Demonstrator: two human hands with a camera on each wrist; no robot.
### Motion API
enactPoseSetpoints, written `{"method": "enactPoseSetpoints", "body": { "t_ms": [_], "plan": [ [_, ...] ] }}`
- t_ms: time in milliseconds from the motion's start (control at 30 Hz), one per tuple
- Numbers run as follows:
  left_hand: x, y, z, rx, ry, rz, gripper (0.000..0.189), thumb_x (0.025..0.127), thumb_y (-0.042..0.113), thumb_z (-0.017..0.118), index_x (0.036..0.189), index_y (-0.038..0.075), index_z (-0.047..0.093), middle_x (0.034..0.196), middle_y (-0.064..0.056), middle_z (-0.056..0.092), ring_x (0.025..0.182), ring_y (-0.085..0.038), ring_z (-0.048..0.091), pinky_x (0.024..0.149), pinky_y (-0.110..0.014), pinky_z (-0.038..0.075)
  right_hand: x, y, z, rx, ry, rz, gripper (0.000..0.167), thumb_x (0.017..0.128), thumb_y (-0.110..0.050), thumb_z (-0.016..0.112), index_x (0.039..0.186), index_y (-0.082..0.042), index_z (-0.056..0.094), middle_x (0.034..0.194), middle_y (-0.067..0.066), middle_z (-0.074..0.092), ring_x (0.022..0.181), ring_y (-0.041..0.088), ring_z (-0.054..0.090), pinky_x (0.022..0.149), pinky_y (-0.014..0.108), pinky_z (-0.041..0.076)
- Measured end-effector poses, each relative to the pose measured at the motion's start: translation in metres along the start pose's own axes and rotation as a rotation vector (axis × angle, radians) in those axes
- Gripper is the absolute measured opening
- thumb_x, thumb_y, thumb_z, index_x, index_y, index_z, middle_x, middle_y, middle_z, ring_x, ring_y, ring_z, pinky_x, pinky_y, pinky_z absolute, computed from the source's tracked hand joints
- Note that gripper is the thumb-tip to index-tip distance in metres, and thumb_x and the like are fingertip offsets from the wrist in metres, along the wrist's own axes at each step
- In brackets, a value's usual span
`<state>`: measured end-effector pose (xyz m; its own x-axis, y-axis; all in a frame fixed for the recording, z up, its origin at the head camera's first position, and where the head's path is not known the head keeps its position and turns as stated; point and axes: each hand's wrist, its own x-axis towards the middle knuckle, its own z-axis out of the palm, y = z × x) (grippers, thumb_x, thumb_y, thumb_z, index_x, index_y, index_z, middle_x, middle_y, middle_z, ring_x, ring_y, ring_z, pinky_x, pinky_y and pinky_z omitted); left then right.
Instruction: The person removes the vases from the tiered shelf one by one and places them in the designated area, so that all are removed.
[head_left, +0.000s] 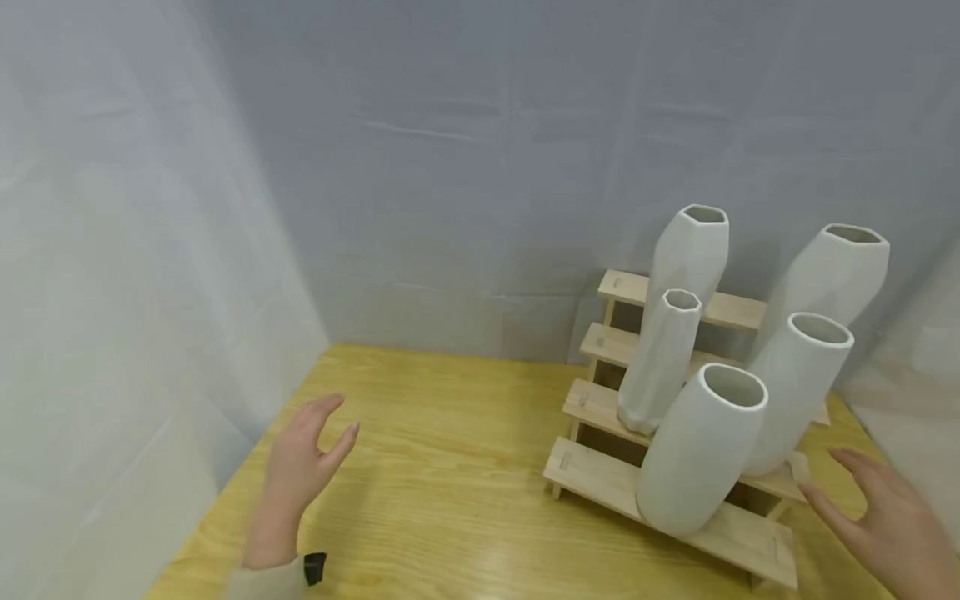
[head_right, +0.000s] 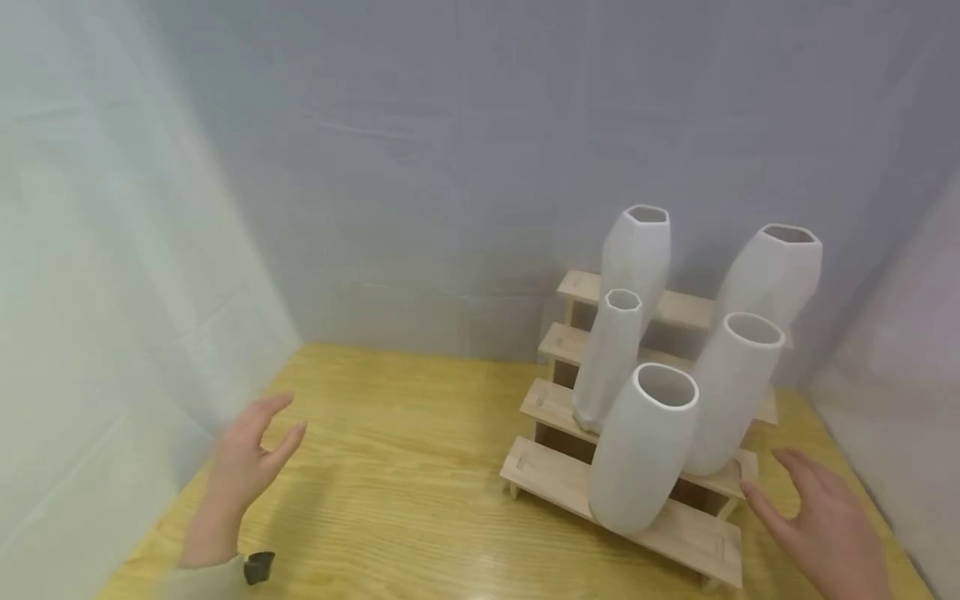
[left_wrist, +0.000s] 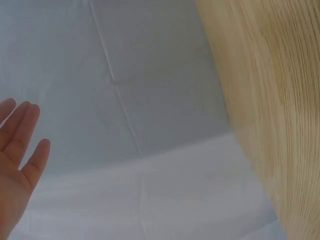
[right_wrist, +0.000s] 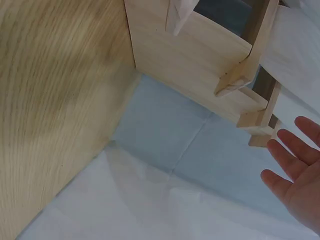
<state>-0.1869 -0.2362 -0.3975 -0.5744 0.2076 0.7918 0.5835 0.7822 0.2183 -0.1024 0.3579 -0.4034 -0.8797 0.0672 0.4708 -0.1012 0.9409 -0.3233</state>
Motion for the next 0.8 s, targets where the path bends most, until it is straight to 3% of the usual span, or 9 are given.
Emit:
{"method": "enactPoseSetpoints", "body": {
  "t_ms": [167, 367, 633, 800],
  "plan": [
    [0.004, 0.01, 0.021, -0.064, 0.044, 0.022, 0.048, 0.088, 0.036, 0.05, 0.104, -0.008, 0.057, 0.1, -0.022, 0.059, 0.091, -0.037, 0.055, 0.073, -0.049, 0.047, 0.001, -0.001, 0.003, -0.012, -0.072, 0.037, 0.06, 0.081, -0.034, 0.062, 0.114, 0.013, 0.044, 0.112, 0.038, 0.042, 0.1, 0.052, 0.036, 0.082, 0.064, 0.027],
    [0.012, 0.029, 0.046, -0.152, 0.086, 0.04, 0.05, 0.088, 0.039, 0.048, 0.105, -0.008, 0.057, 0.101, -0.022, 0.058, 0.092, -0.037, 0.055, 0.073, -0.05, 0.047, 0.003, 0.0, 0.01, 0.018, -0.051, 0.005, 0.059, 0.08, -0.032, 0.063, 0.113, 0.013, 0.045, 0.111, 0.038, 0.042, 0.098, 0.054, 0.037, 0.08, 0.066, 0.027],
    [0.021, 0.058, 0.074, -0.293, 0.048, 0.021, 0.04, 0.083, 0.023, 0.061, 0.108, -0.007, 0.056, 0.104, -0.021, 0.057, 0.095, -0.035, 0.054, 0.077, -0.049, 0.046, 0.004, 0.007, 0.023, 0.058, -0.093, -0.037, 0.06, 0.08, -0.031, 0.064, 0.115, 0.014, 0.044, 0.115, 0.038, 0.04, 0.101, 0.054, 0.035, 0.078, 0.067, 0.026],
    [0.028, 0.078, 0.09, -0.367, 0.003, 0.022, 0.041, 0.083, 0.024, 0.061, 0.109, -0.007, 0.055, 0.106, -0.021, 0.057, 0.098, -0.034, 0.054, 0.081, -0.046, 0.046, 0.005, 0.01, 0.031, 0.097, -0.077, -0.099, 0.06, 0.077, -0.027, 0.068, 0.115, 0.014, 0.046, 0.115, 0.037, 0.04, 0.102, 0.054, 0.036, 0.082, 0.067, 0.025]
  ]
}}
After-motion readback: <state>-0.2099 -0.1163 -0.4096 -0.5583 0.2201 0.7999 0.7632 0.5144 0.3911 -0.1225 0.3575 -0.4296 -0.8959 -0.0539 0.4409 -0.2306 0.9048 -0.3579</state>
